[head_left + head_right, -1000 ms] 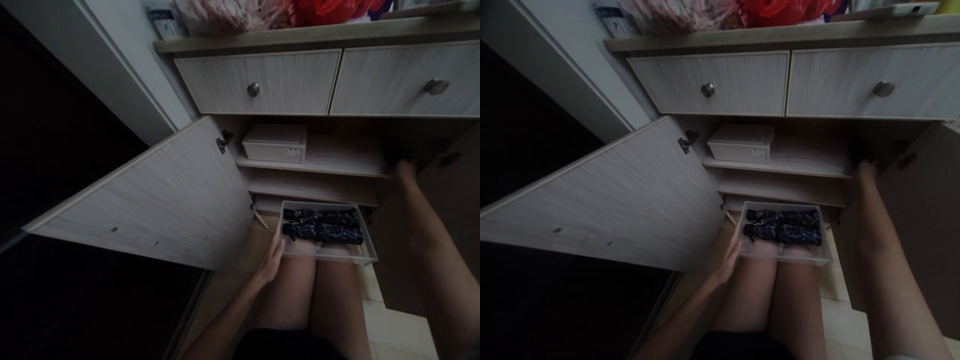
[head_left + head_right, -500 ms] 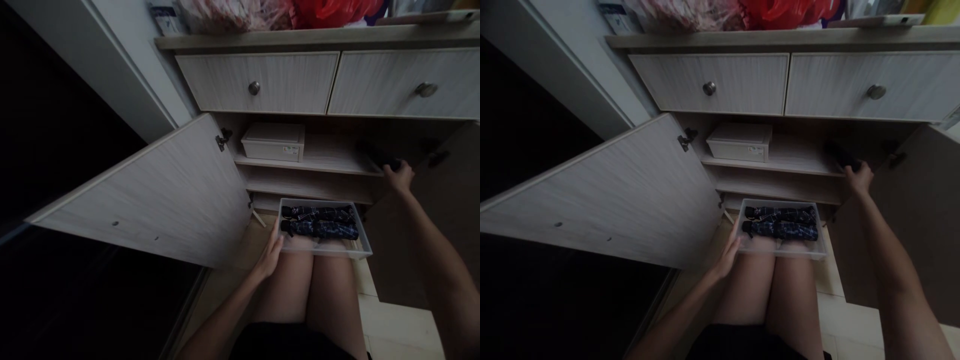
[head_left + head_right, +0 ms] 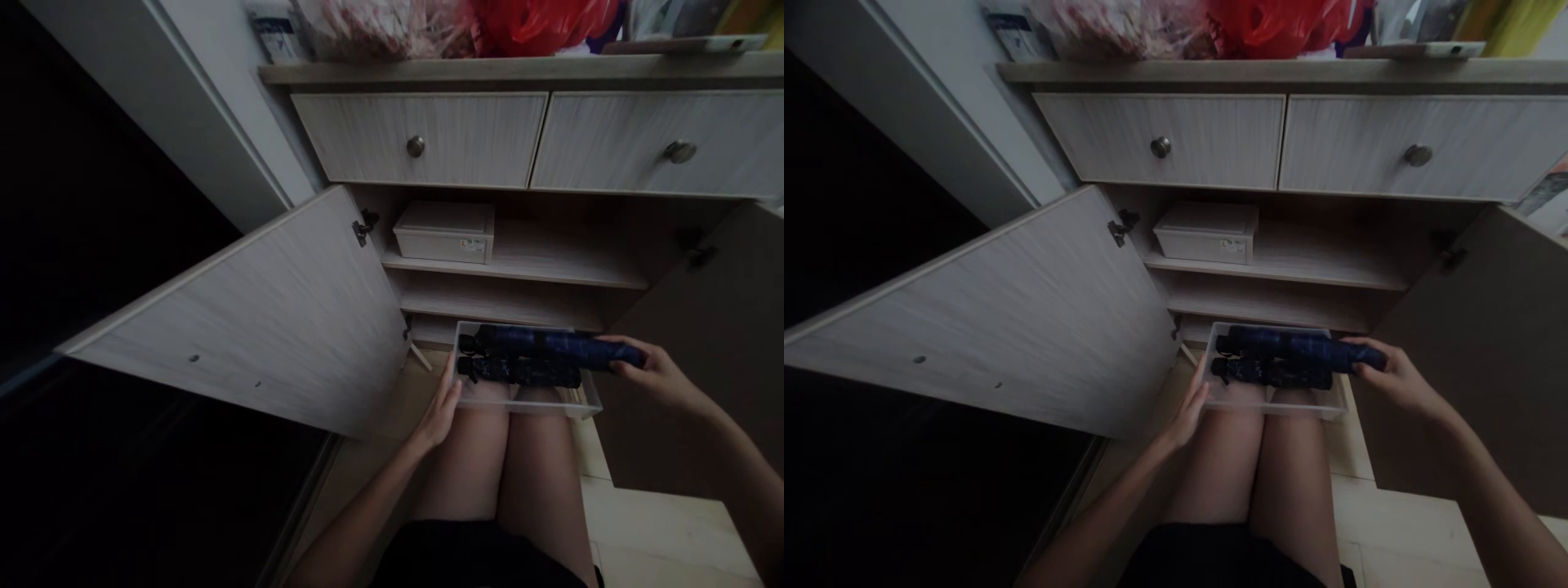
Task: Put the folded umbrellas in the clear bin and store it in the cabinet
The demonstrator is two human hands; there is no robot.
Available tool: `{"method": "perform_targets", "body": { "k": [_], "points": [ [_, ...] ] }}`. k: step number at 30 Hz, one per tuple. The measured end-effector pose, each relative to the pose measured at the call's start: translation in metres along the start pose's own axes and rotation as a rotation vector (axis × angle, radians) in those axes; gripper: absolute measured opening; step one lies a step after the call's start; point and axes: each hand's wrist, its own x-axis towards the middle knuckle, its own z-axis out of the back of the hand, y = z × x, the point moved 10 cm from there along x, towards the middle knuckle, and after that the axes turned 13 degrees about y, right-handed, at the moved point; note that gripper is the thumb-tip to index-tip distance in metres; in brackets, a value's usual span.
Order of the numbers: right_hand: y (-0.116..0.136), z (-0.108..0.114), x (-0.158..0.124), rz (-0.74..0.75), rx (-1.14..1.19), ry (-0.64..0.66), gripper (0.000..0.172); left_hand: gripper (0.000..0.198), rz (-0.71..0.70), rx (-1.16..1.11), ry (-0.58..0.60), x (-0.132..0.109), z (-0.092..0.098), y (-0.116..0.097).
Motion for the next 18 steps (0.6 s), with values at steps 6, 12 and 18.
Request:
{"method": "perform_targets", "body": {
  "k": [6, 12, 18],
  "points": [
    [0.003, -0.058, -0.011, -0.008, 0.008, 0.336, 0.062, 0.085, 0.016, 0.027, 0.018, 0.0, -0.001, -0.002],
    [0.014, -0.079, 0.0, 0.159, -0.201, 0.42, 0.047, 0.085, 0.017, 0.013, 0.005, 0.001, -0.002, -0.001],
    [0.01, -0.087, 0.008, 0.257, -0.323, 0.435, 0.038, 0.086, 0.022, 0.02, 0.013, -0.001, -0.002, -0.002]
  ]
}}
